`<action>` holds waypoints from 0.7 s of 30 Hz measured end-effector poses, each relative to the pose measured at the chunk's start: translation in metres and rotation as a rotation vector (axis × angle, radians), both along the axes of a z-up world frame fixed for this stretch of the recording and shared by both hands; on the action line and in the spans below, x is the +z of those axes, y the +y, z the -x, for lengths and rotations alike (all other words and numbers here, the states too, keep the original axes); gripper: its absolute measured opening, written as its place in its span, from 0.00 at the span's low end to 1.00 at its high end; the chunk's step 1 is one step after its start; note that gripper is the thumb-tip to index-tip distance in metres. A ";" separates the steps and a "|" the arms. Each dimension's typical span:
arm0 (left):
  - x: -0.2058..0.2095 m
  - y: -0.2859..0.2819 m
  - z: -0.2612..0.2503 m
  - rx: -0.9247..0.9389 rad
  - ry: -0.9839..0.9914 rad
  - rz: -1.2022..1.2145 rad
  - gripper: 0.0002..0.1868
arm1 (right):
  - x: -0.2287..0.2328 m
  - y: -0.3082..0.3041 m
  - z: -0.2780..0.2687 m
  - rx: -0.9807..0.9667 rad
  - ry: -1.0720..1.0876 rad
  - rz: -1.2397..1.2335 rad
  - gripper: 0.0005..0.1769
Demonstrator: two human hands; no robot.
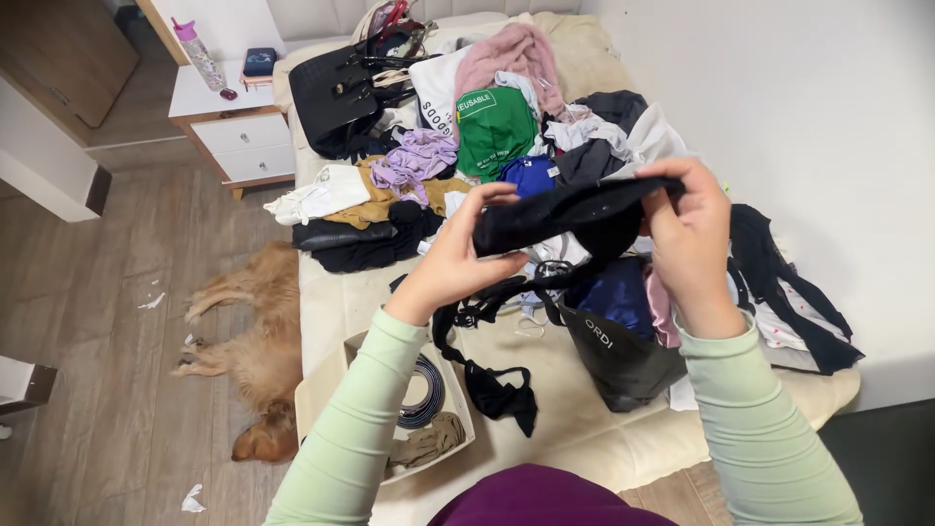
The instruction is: Organizing and sorting a pile of laundry on a bed, including folding clothes and packing a belt into a box.
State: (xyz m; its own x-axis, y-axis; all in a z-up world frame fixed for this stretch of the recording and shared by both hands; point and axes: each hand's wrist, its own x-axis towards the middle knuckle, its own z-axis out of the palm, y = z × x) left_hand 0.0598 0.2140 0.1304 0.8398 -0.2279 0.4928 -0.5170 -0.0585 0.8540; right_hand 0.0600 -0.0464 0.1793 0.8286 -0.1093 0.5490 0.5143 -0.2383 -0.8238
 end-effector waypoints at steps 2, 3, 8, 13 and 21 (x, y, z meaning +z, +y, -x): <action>0.001 -0.017 0.007 -0.011 -0.022 0.008 0.44 | 0.017 0.013 0.010 0.061 0.027 -0.045 0.08; -0.013 -0.029 0.005 -0.069 -0.023 0.084 0.43 | 0.022 0.020 0.012 0.150 0.134 -0.125 0.07; 0.009 -0.059 0.054 -0.259 0.083 0.438 0.33 | 0.058 0.042 0.055 0.344 0.098 -0.257 0.13; 0.049 -0.019 0.084 -0.264 0.059 0.570 0.44 | 0.040 0.031 0.061 0.202 0.092 -0.326 0.13; -0.025 0.016 0.069 -0.010 0.415 0.779 0.09 | 0.023 0.020 0.087 0.236 0.131 -0.110 0.06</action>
State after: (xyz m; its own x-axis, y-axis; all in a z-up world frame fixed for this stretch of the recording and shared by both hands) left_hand -0.0094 0.2301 0.1054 0.9852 0.0379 0.1669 -0.1540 0.6217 0.7680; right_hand -0.0267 -0.0259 0.2022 0.9015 0.0420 0.4307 0.4321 -0.0304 -0.9013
